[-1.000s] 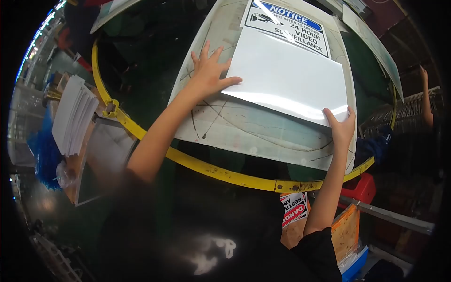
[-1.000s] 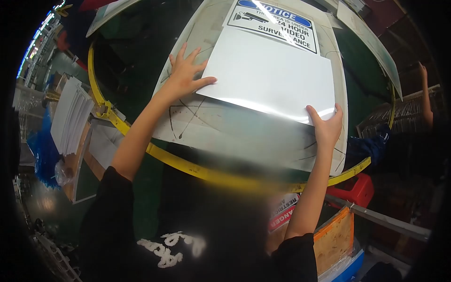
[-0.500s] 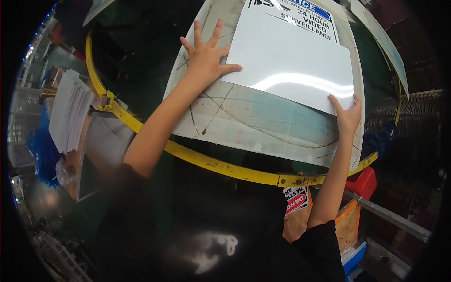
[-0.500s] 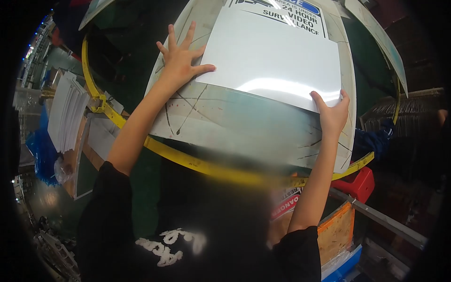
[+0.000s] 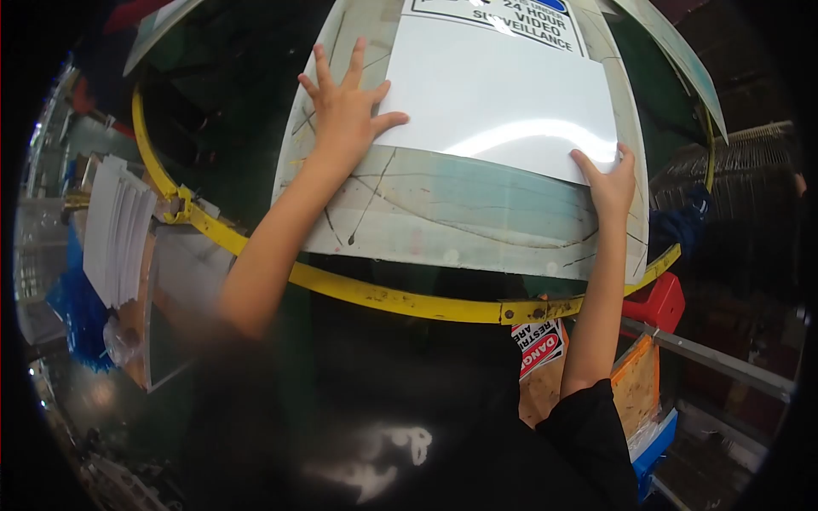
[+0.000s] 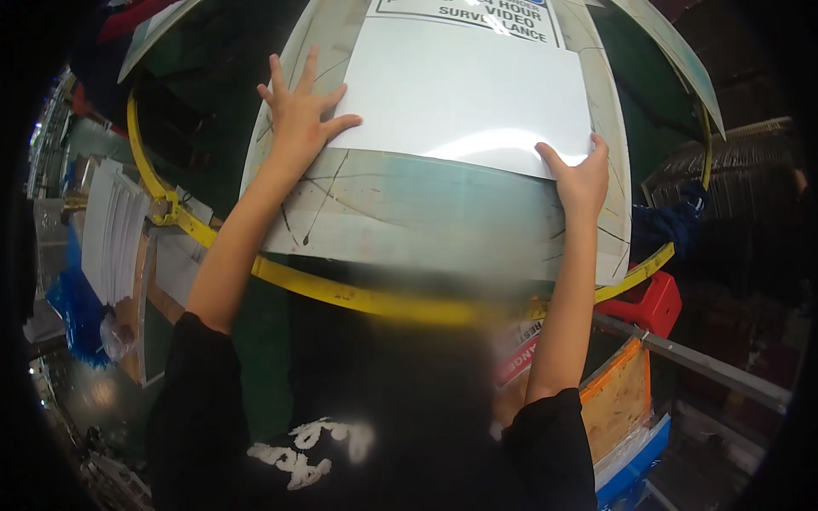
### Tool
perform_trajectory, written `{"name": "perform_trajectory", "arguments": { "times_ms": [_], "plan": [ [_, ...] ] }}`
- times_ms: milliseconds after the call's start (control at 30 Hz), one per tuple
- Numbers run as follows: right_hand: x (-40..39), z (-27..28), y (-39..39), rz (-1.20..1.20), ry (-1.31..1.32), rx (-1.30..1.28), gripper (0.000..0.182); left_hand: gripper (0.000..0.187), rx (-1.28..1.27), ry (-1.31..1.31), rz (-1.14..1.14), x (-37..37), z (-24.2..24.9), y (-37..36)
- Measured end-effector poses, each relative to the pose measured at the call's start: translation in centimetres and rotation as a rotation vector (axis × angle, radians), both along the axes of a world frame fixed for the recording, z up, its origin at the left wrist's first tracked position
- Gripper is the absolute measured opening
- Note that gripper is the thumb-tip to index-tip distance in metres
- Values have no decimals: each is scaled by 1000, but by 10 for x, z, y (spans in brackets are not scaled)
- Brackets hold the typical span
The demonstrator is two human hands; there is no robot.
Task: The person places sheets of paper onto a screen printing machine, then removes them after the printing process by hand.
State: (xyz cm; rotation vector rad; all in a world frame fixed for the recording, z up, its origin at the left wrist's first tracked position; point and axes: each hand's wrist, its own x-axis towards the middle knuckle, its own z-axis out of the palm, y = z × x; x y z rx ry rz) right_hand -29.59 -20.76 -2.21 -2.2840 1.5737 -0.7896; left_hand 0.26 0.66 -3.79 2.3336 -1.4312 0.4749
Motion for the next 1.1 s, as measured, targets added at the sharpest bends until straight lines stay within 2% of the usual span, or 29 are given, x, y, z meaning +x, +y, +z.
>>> {"name": "perform_trajectory", "arguments": {
  "times_ms": [500,600,700,800,900,967,1033,1067,1100],
  "plan": [
    [5,1,3,-60,21,52,95,46,156,-20,14,-5,14,-4],
    [6,-7,6,-98,255,-204,80,45,166,-40,10,-5,15,-4],
    [7,4,17,40,419,-269,57,44,212,-58,9,-7,21,-7],
    [3,1,19,162,315,-133,41,44,305,-72,0,-9,33,-11],
    [-10,2,17,222,167,-60,45,46,420,-62,15,-17,51,-18],
    [-30,16,35,271,-77,110,40,46,446,-65,18,-16,45,-23],
    [-70,22,70,356,55,-398,31,44,402,40,22,-23,37,-20],
    [-95,29,99,330,58,-440,26,44,373,95,21,-27,32,-19],
    [-126,22,126,259,85,-413,22,41,217,80,-34,-34,22,-14]
  ]
}}
